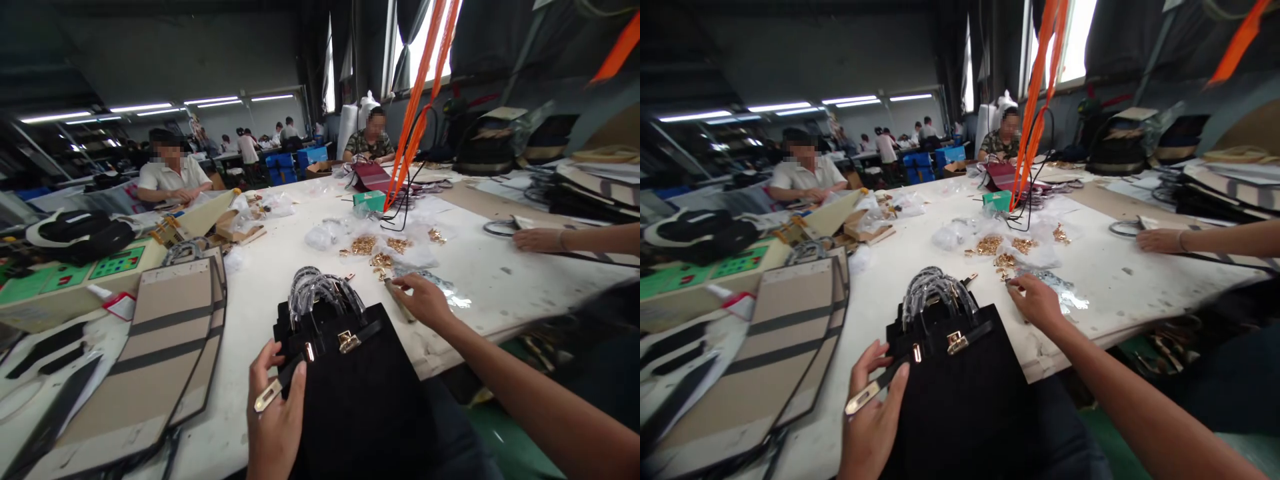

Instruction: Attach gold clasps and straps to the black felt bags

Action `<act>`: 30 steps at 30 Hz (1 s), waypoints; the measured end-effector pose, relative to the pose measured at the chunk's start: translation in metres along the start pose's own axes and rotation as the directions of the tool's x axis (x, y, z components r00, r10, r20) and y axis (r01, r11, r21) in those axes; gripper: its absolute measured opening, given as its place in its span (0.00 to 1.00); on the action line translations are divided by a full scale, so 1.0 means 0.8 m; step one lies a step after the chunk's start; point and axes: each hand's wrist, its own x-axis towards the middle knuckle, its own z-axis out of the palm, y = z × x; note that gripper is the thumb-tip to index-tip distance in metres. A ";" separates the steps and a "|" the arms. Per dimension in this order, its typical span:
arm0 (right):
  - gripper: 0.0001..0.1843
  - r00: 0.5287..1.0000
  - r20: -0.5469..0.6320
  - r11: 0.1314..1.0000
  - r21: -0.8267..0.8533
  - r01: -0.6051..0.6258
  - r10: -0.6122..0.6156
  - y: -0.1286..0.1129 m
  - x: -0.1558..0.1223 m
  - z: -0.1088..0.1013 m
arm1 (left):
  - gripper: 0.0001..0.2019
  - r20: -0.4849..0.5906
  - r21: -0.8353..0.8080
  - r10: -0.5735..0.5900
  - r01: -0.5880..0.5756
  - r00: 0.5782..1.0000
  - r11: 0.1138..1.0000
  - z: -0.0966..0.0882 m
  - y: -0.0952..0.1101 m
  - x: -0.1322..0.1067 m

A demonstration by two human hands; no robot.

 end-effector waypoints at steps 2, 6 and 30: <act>0.15 0.999 0.043 0.997 -0.077 0.014 -0.011 0.005 0.031 0.012 | 0.34 -0.130 0.074 0.156 -0.147 0.979 0.986 -0.003 0.014 -0.005; 0.18 0.990 0.140 0.980 -0.194 0.047 -0.020 0.008 0.076 0.041 | 0.32 -0.210 0.111 0.427 -0.413 0.879 0.904 -0.013 0.064 -0.016; 0.28 0.903 0.430 0.463 0.803 -0.376 -0.014 -0.077 -0.176 -0.026 | 0.05 0.730 0.313 0.386 -0.778 0.564 0.545 0.086 0.111 0.064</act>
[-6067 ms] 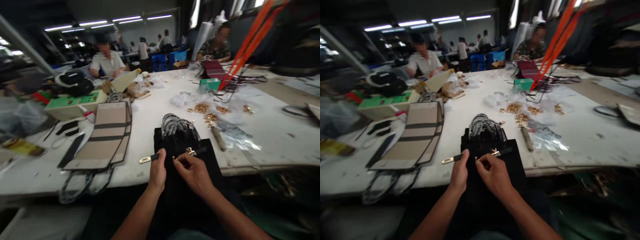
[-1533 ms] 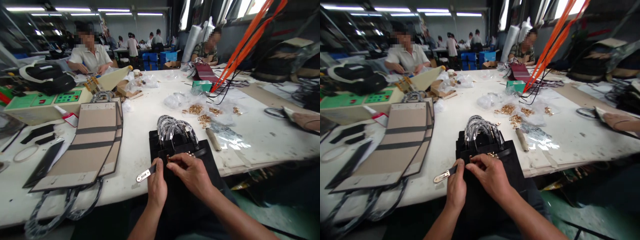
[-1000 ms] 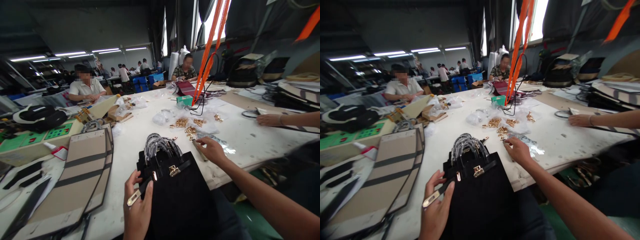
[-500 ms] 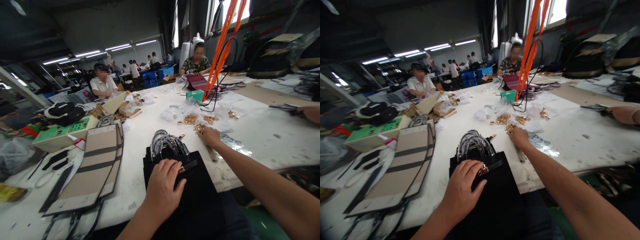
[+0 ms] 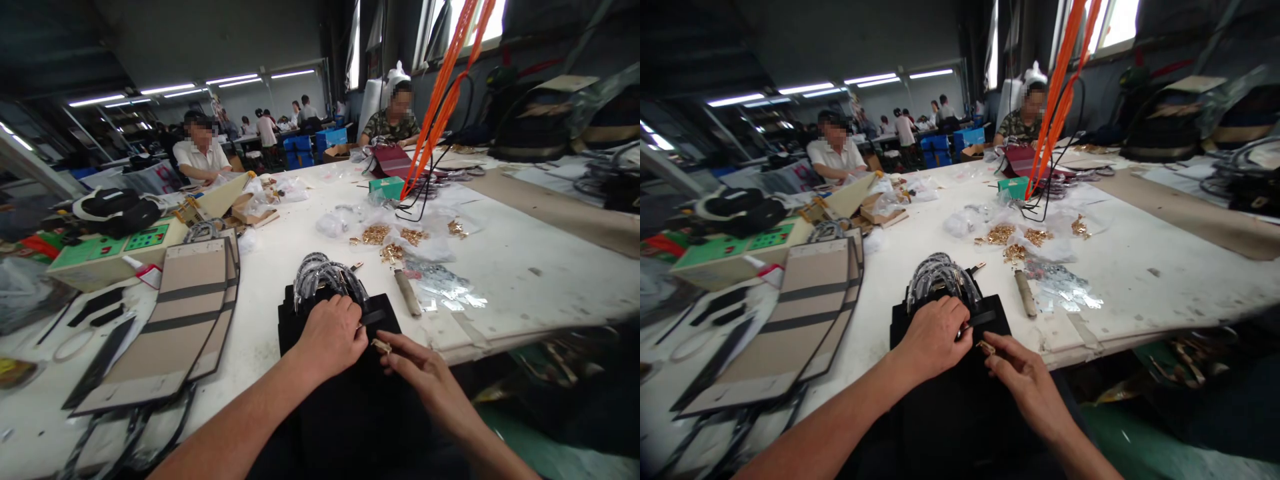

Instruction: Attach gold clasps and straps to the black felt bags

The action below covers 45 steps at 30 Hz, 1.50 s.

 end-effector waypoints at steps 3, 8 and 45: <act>0.23 0.995 0.031 0.993 -0.070 0.096 -0.095 0.009 0.002 0.019 | 0.08 -0.033 -0.175 -0.047 0.040 0.998 0.984 -0.004 0.005 0.006; 0.22 0.981 -0.046 0.982 0.010 0.187 -0.186 0.004 0.034 0.051 | 0.09 -0.076 -0.421 -0.083 0.044 0.994 0.906 -0.010 0.024 0.023; 0.13 0.890 -0.180 0.784 -0.566 0.254 -0.419 -0.009 0.045 -0.025 | 0.12 0.106 -0.234 -0.186 0.206 0.977 0.950 0.007 -0.005 0.061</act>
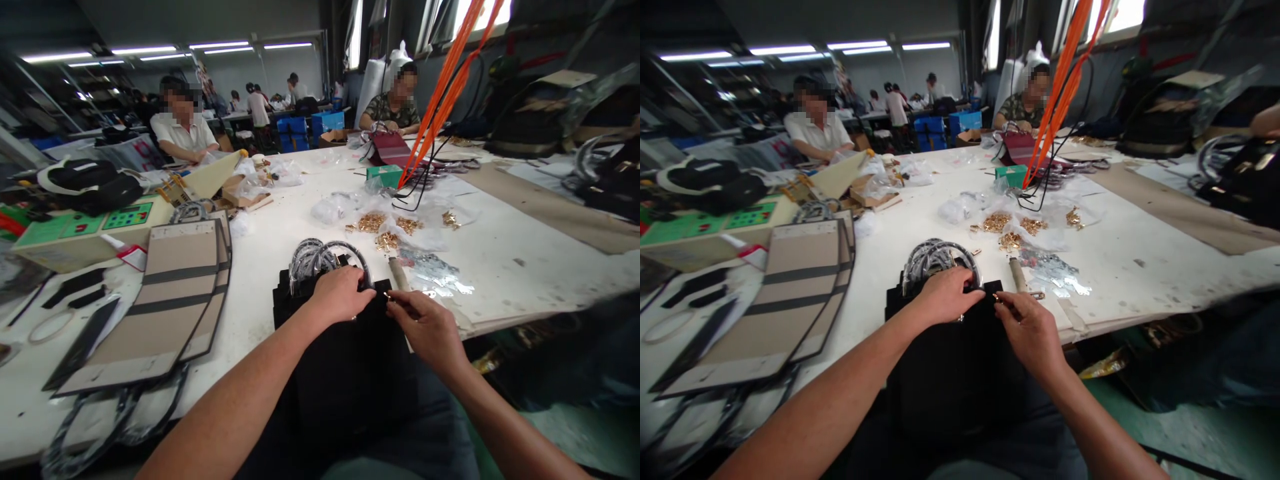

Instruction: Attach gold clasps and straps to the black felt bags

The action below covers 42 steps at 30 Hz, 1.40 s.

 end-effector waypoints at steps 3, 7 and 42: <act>0.13 1.000 -0.017 1.000 -0.021 0.012 -0.012 -0.005 -0.002 -0.002 | 0.12 0.024 -0.025 -0.022 0.022 0.999 0.999 -0.003 0.002 -0.001; 0.13 0.999 -0.040 0.997 -0.076 0.033 -0.036 -0.010 0.001 0.000 | 0.12 0.053 -0.060 -0.013 0.016 0.999 0.998 -0.007 0.005 -0.005; 0.22 0.928 0.352 0.992 0.000 -0.128 0.120 -0.018 0.025 -0.042 | 0.14 0.028 -0.139 0.103 -0.099 0.994 0.985 -0.039 0.018 -0.036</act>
